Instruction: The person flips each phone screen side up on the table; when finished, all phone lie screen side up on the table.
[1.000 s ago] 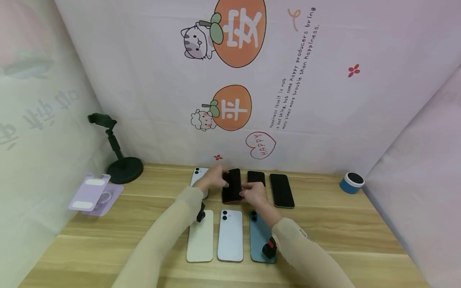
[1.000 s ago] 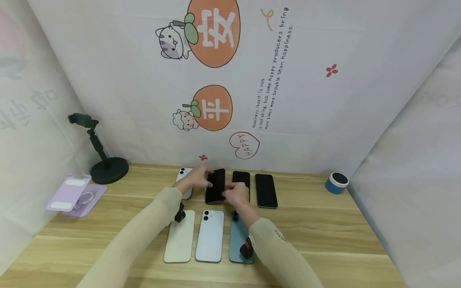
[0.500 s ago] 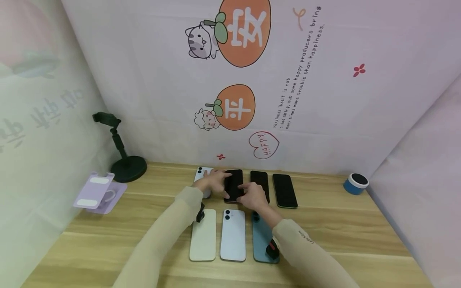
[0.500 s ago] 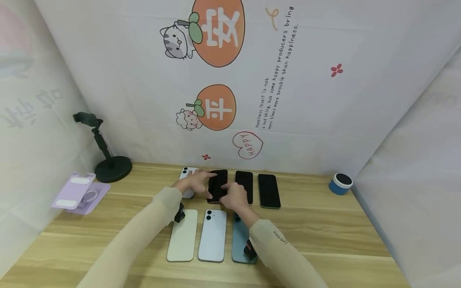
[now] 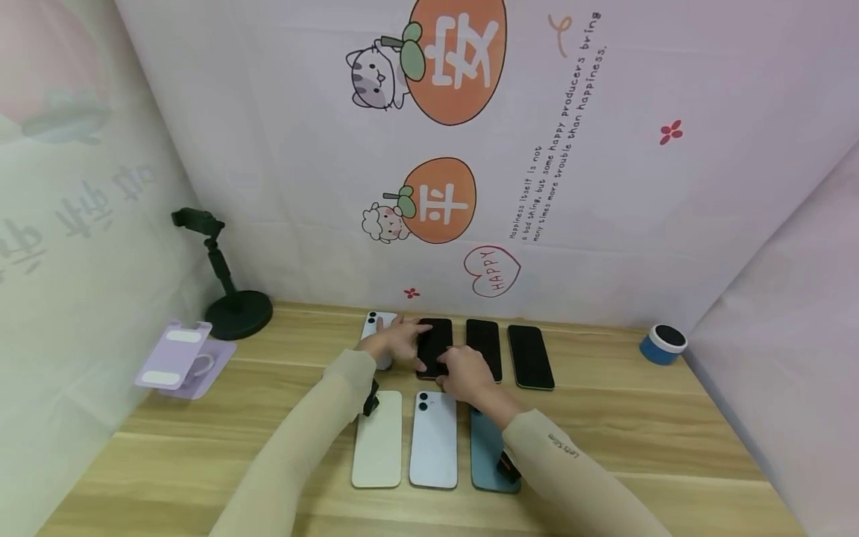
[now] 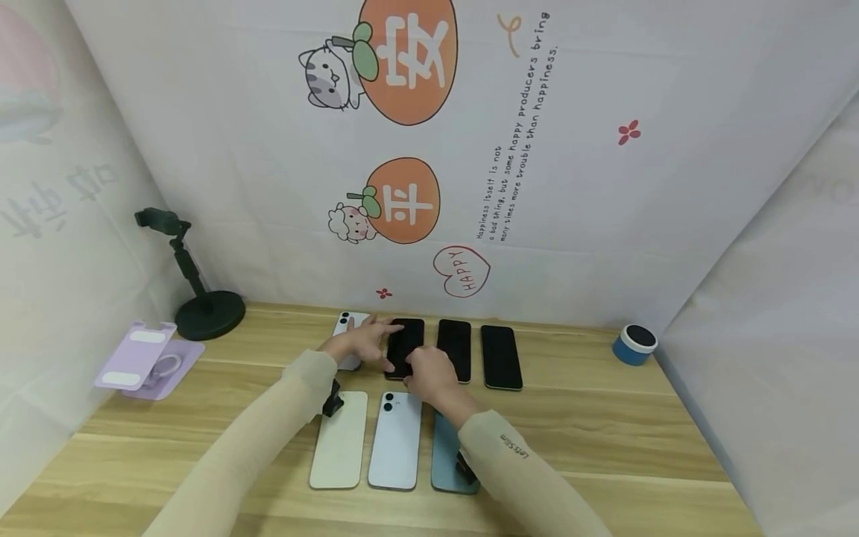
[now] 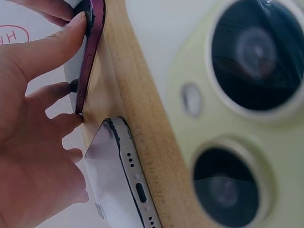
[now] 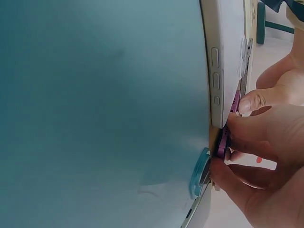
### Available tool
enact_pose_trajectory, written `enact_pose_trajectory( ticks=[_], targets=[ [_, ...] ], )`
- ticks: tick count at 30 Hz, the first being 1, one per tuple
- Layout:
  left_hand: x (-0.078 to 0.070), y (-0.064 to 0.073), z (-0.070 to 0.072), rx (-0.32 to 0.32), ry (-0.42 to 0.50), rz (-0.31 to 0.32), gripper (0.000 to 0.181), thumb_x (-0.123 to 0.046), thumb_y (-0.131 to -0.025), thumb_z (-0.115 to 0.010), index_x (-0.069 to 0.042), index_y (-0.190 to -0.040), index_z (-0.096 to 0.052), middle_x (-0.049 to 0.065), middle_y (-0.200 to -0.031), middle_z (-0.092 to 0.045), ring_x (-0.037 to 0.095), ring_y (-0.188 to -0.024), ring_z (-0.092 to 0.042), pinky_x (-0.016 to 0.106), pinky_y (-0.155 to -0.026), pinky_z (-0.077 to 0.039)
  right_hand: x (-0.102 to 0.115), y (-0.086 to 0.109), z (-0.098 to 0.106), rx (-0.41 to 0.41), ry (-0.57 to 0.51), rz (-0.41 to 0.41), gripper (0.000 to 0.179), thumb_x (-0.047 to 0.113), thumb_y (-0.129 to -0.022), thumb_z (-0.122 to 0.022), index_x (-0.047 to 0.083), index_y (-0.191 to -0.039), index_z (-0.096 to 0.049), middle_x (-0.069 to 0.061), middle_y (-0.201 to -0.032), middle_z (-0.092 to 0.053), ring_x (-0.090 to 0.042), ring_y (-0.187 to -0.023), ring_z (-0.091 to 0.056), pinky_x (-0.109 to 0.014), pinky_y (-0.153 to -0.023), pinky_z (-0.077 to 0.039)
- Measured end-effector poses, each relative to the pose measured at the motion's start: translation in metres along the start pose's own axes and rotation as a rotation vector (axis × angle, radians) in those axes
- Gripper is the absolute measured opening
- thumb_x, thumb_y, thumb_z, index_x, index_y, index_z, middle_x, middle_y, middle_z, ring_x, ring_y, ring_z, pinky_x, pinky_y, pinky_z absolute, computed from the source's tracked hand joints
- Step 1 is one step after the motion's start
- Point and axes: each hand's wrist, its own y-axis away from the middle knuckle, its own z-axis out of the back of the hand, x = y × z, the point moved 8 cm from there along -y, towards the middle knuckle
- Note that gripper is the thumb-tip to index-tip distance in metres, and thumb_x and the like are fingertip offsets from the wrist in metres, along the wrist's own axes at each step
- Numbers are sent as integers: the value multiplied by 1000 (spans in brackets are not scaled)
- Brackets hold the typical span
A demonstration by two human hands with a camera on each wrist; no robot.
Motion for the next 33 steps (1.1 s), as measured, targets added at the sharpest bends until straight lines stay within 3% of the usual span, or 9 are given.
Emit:
enact_pose_trajectory(
  ticks=[4,10,17,26,29,33],
  targets=[
    [-2,0,0,14,18,-1,89,-38,-89,-80,-25,-164,-33,7,-177,-16,41,-165,-1,76,-125,6,0,0,0,-4,78,5,32,20,-91,-81,10,-121,-78,-13,-128,-75,-34,-114,-72,-47,-89,-63],
    [-6,-3,-2,32,62,15,87,-25,-91,-74,-23,-165,-29,9,-178,-11,41,-165,1,73,-127,7,0,-1,2,-33,185,36,34,25,-91,-80,12,-122,-78,-15,-135,-72,-38,-119,-68,-56,-103,-54],
    [-5,-5,-6,31,67,44,87,-24,-92,-73,-24,-166,-28,8,-178,-9,39,-165,3,71,-128,8,-5,-3,0,-22,180,36,35,26,-92,-78,14,-125,-77,-14,-143,-66,-40,-128,-65,-58,-117,-45],
    [-6,0,1,27,58,-14,83,-27,-94,-72,-17,-165,-30,11,-177,-12,41,-165,-3,72,-128,1,6,-9,6,-27,239,101,33,29,-98,-70,8,-122,-77,-15,-128,-75,-40,-123,-67,-60,-116,-45],
    [2,2,6,-2,81,-18,80,-22,-94,-69,-15,-164,-31,13,-176,-18,41,-164,-6,71,-128,1,14,-12,7,-50,242,119,37,29,-98,-69,7,-127,-74,-17,-136,-71,-40,-125,-67,-60,-113,-48],
    [19,6,16,-87,75,-2,75,-16,-93,-67,-9,-161,-37,15,-172,-28,41,-163,-14,71,-128,-3,29,-17,2,-49,205,153,40,27,-100,-65,4,-132,-69,-19,-140,-68,-42,-128,-65,-60,-112,-49]
  ],
)
